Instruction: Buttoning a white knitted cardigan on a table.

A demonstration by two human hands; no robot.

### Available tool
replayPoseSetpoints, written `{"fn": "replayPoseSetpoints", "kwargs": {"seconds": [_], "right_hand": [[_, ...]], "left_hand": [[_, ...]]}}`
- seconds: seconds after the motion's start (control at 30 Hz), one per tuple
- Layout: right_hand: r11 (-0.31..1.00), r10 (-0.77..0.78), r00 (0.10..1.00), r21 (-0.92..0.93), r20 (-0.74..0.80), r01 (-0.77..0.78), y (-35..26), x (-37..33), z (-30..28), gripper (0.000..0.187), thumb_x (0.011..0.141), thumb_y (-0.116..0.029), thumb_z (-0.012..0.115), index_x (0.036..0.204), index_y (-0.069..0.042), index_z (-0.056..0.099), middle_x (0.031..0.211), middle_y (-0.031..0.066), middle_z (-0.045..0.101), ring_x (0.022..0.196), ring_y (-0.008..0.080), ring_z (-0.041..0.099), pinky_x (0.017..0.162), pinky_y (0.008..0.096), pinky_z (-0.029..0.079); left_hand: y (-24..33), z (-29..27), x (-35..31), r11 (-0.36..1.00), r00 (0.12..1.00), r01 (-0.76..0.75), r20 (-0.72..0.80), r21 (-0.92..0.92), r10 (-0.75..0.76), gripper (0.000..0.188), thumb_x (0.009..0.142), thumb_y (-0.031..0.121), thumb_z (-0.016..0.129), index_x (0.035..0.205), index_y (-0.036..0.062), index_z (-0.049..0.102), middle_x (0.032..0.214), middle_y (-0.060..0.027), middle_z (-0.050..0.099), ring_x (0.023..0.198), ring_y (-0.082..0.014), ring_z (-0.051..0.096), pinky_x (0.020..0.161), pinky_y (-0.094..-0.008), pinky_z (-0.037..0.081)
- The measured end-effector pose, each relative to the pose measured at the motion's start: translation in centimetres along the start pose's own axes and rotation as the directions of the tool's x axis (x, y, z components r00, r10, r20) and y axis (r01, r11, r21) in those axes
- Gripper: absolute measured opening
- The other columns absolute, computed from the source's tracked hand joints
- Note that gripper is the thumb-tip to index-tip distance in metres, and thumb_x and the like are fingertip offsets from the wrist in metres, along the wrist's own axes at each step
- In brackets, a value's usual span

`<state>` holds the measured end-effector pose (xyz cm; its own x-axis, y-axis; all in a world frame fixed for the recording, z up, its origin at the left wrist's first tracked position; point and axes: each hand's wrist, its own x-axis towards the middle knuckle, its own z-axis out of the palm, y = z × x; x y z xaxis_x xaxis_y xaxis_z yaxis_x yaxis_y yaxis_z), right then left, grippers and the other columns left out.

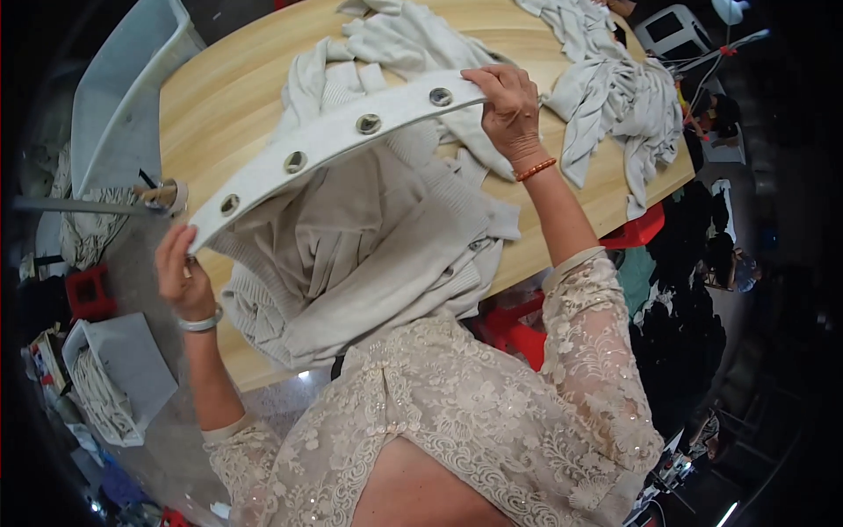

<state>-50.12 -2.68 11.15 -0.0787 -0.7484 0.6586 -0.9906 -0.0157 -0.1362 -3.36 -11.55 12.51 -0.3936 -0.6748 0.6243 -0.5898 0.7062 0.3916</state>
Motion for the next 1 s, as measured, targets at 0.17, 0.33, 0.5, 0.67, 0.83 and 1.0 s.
{"fn": "replayPoseSetpoints", "kwargs": {"seconds": [0.17,0.33,0.5,0.67,0.83,1.0], "right_hand": [[0.999,0.027,0.828,-0.054,0.56,0.004,1.8,-10.0,3.7,0.046,0.077,-0.006,0.057,0.122,-0.018,0.057,0.113,0.0084,0.057,0.104,0.0282,0.052,0.085,0.0396,0.041],[0.93,0.266,0.803,0.078,0.533,-0.36,-0.2,-16.8,2.9,0.039,0.078,-0.016,0.065,0.116,-0.009,0.058,0.104,0.0109,0.059,0.1,0.0283,0.054,0.084,0.0387,0.042],[0.764,0.468,0.637,0.082,0.612,-0.64,-1.5,-17.6,2.7,0.041,0.075,-0.032,0.071,0.104,-0.004,0.062,0.092,0.0136,0.062,0.088,0.028,0.059,0.08,0.0379,0.046],[0.726,0.506,0.532,-0.002,0.679,-0.687,-2.7,-15.0,2.7,0.047,0.072,-0.035,0.074,0.104,-0.003,0.062,0.097,0.0175,0.064,0.093,0.0303,0.06,0.084,0.0375,0.046],[0.662,0.327,0.554,0.233,0.766,-0.713,-0.8,-16.7,1.5,0.039,0.075,-0.026,0.07,0.101,0.001,0.063,0.098,0.0185,0.066,0.095,0.0282,0.062,0.085,0.033,0.046],[0.558,0.375,0.684,0.437,0.626,-0.705,2.6,-14.7,-4.0,0.018,0.084,-0.012,0.061,0.097,0.0,0.065,0.089,0.0061,0.067,0.084,0.0106,0.058,0.077,0.0255,0.046]], "left_hand": [[-3.4,4.2,-11.8,0.995,0.916,-0.087,0.397,0.052,0.059,0.044,0.072,-0.012,0.053,0.112,0.0051,0.061,0.121,-0.0177,0.055,0.114,-0.0372,0.051,0.098,-0.0443,0.039],[3.3,2.7,-17.1,0.981,0.873,0.19,0.45,0.042,-0.189,0.046,0.075,0.003,0.064,0.12,0.0042,0.053,0.121,-0.021,0.05,0.111,-0.039,0.047,0.095,-0.045,0.037],[4.4,1.0,-21.9,0.937,0.79,0.335,0.511,0.101,-0.338,0.051,0.071,0.013,0.074,0.117,0.0038,0.054,0.11,-0.0171,0.054,0.1,-0.0338,0.052,0.085,-0.0408,0.042],[2.6,1.1,-23.4,0.742,0.611,0.67,0.55,0.024,-0.57,0.04,0.07,0.012,0.076,0.103,0.001,0.057,0.096,-0.0121,0.057,0.085,-0.023,0.056,0.076,-0.0314,0.046],[1.4,-0.5,-24.0,0.642,0.52,0.765,0.641,-0.056,-0.564,0.023,0.075,0.008,0.072,0.092,-0.0005,0.059,0.082,-0.0044,0.057,0.075,-0.0106,0.053,0.066,-0.0244,0.044],[2.2,-0.2,-20.0,0.269,0.5,0.86,0.607,-0.434,-0.618,0.013,0.083,0.003,0.065,0.094,0.0006,0.06,0.085,0.0005,0.06,0.075,-0.0048,0.054,0.068,-0.0193,0.044]]}}
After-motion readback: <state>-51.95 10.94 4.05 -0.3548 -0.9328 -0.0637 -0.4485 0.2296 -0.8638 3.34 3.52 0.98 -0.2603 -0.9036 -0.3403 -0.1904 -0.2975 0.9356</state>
